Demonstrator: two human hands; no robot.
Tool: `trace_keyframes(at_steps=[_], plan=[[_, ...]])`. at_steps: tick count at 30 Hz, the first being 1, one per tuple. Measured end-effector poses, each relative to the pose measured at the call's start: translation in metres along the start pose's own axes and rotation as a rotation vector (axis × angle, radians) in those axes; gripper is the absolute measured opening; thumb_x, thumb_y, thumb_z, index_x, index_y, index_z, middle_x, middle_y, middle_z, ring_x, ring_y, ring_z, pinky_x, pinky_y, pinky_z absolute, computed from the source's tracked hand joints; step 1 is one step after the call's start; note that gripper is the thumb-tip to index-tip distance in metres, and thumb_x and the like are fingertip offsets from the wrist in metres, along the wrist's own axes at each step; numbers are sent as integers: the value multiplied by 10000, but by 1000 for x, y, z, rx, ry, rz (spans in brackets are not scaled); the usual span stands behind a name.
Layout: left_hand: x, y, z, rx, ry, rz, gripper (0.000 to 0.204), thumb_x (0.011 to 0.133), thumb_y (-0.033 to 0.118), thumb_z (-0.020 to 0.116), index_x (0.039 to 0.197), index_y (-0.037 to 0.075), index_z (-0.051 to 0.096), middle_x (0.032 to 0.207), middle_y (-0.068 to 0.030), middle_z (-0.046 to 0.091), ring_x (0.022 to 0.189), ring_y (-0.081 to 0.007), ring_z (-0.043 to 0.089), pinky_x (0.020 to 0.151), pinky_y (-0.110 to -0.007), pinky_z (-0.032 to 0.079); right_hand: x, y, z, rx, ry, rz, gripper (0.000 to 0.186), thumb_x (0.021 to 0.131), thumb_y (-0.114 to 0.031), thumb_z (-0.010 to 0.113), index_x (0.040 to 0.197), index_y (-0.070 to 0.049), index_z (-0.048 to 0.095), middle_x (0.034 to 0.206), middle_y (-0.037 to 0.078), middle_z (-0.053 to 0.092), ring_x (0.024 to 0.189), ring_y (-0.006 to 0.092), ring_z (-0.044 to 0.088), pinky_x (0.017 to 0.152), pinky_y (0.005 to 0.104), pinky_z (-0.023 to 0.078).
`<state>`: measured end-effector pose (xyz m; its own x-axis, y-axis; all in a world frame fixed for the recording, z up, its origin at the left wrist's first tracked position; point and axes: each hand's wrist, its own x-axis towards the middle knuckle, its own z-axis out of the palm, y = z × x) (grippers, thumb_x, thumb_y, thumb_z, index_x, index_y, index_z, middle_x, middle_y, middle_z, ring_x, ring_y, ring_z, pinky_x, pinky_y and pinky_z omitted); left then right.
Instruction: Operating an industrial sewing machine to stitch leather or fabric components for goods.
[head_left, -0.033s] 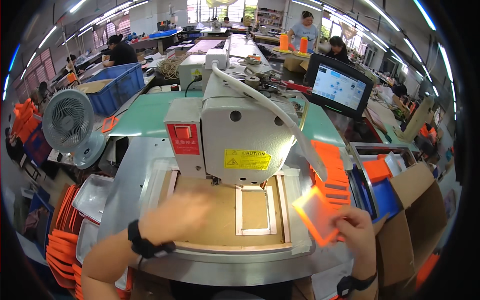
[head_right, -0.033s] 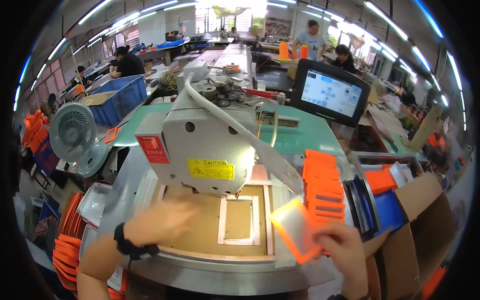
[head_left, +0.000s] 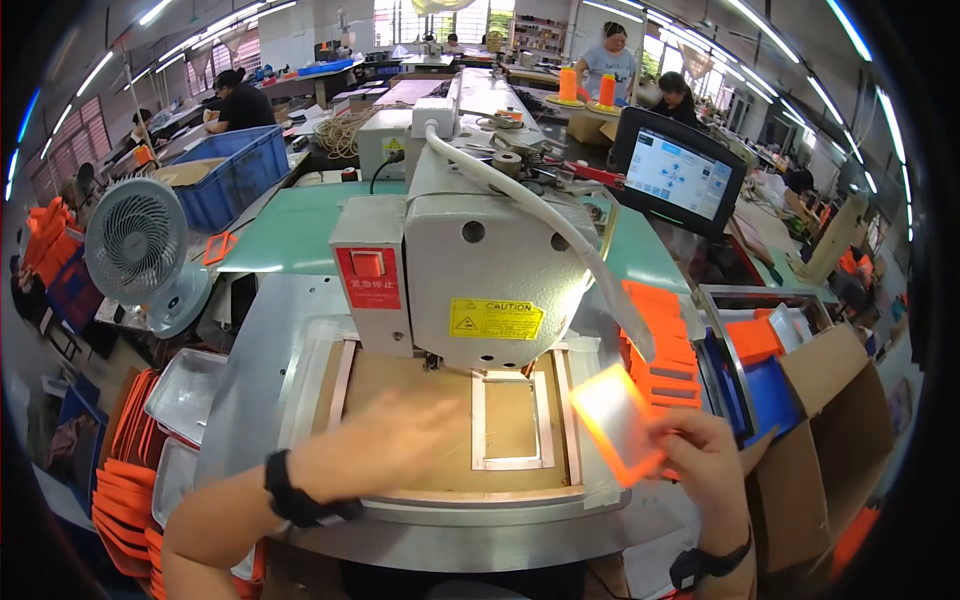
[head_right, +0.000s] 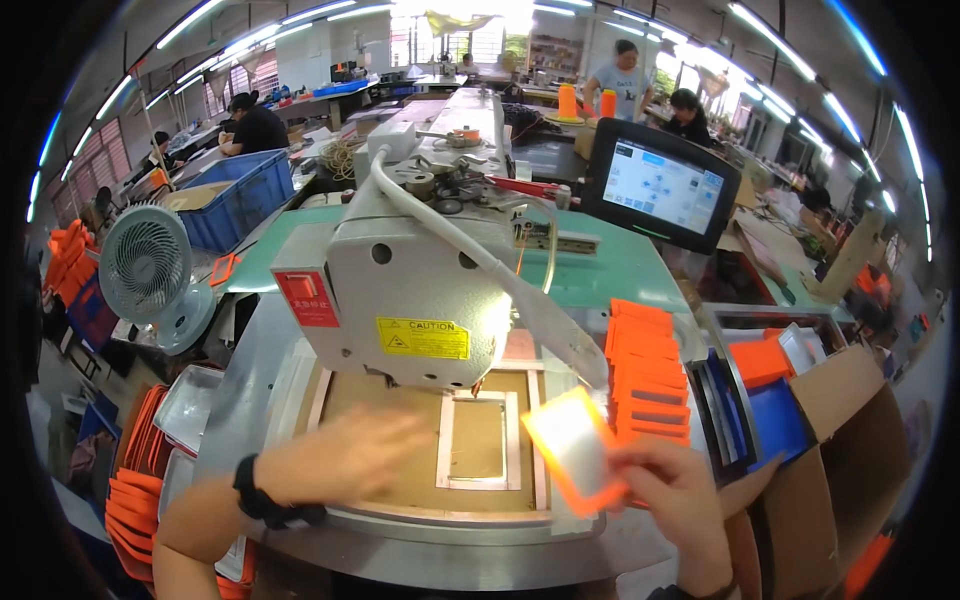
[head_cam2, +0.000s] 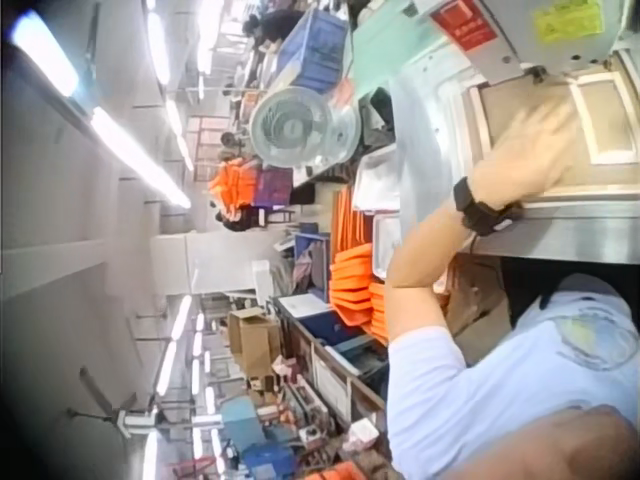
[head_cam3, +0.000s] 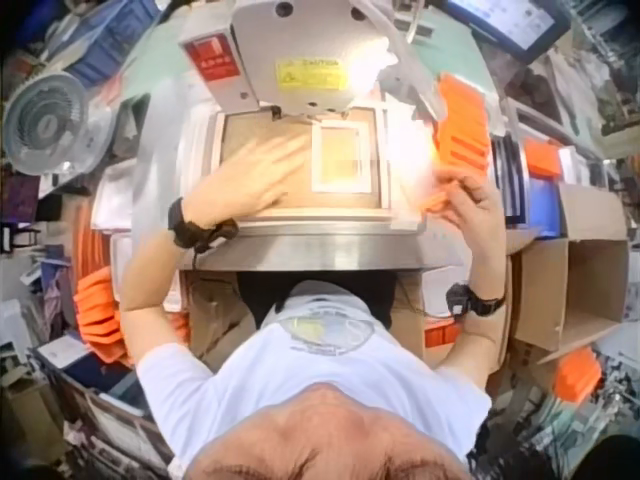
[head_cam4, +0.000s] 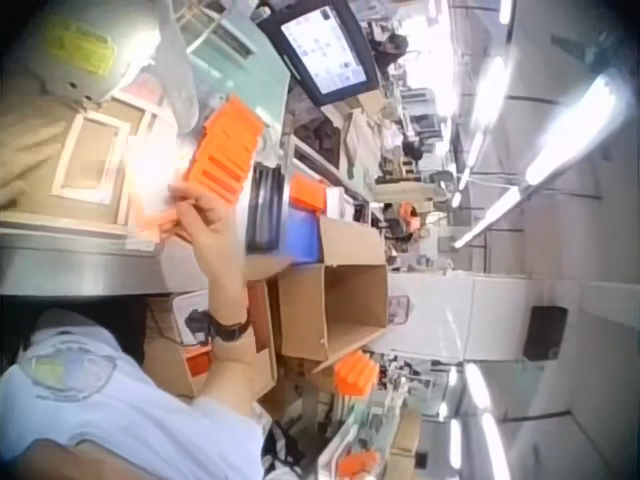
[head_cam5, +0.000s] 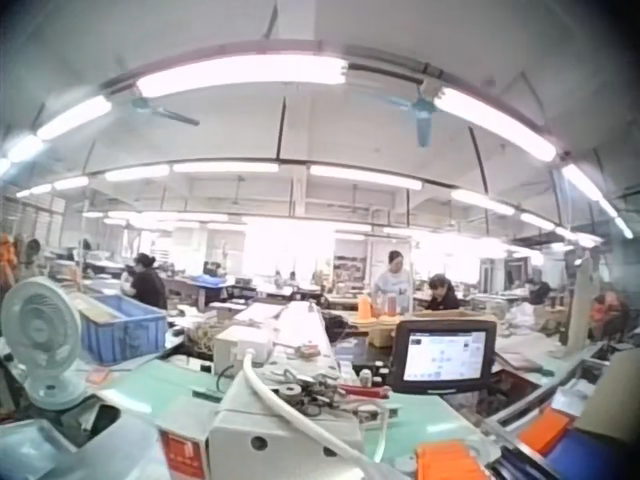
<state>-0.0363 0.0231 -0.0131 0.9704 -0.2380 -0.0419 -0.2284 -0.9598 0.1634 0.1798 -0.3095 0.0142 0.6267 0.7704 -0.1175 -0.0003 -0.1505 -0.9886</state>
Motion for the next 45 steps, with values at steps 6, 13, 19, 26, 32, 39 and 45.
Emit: trace_keyframes(at_steps=[6, 13, 19, 26, 32, 39, 45], plan=[[14, 16, 26, -61, -41, 155, 705, 974, 529, 506, 1506, 86, 369, 1592, -159, 303, 1470, -317, 308, 1143, -607, 287, 46, -1, 52, -77, -117, -157, 379, 881, 120, 585, 1253, 52, 616, 1078, 87, 630, 928, 168, 663, 791, 300, 567], [-21, -35, 5, 231, -29, -381, 673, 916, 467, 618, 1441, 75, 462, 1514, -119, 443, 1417, -303, 393, 1164, -592, 255, 76, 18, 68, -658, -58, -593, 251, 868, 2, 665, 1119, -10, 684, 908, 110, 673, 776, 214, 667, 703, 301, 525], [-3, -13, -22, 337, -131, -406, 591, 882, 300, 678, 1383, 35, 511, 1443, -162, 483, 1393, -296, 419, 1160, -550, 305, 67, 30, 82, -1048, -161, -698, 313, 786, 8, 705, 1089, -69, 722, 924, 103, 670, 756, 235, 672, 620, 326, 550], [33, 0, 24, -119, 191, 5, 521, 878, 145, 625, 1361, -10, 510, 1388, -172, 522, 1292, -332, 506, 1105, -480, 388, 77, 35, 79, -1071, -308, -879, 356, 778, -63, 674, 1130, -13, 680, 1088, 128, 634, 952, 284, 648, 815, 363, 540], [39, 5, 30, -119, 185, -38, 532, 892, 192, 655, 1365, -3, 510, 1399, -150, 505, 1290, -318, 506, 1113, -488, 383, 83, 29, 74, -1102, -415, -876, 410, 758, -65, 646, 1161, 9, 665, 1130, 135, 638, 990, 290, 649, 848, 367, 541], [45, 7, 26, -105, 216, -58, 574, 881, 252, 688, 1360, -12, 516, 1412, -152, 515, 1281, -302, 511, 1068, -461, 405, 85, 38, 77, -1160, -377, -952, 414, 760, -54, 638, 1166, 18, 664, 1169, 143, 638, 987, 291, 655, 859, 366, 541], [45, 14, 26, 3, 215, -115, 589, 885, 292, 686, 1371, 3, 519, 1472, -149, 492, 1332, -269, 484, 1085, -499, 380, 97, 18, 68, -1074, -343, -668, 372, 821, -18, 622, 1187, 47, 645, 1185, 155, 639, 1069, 300, 612, 887, 395, 525]])
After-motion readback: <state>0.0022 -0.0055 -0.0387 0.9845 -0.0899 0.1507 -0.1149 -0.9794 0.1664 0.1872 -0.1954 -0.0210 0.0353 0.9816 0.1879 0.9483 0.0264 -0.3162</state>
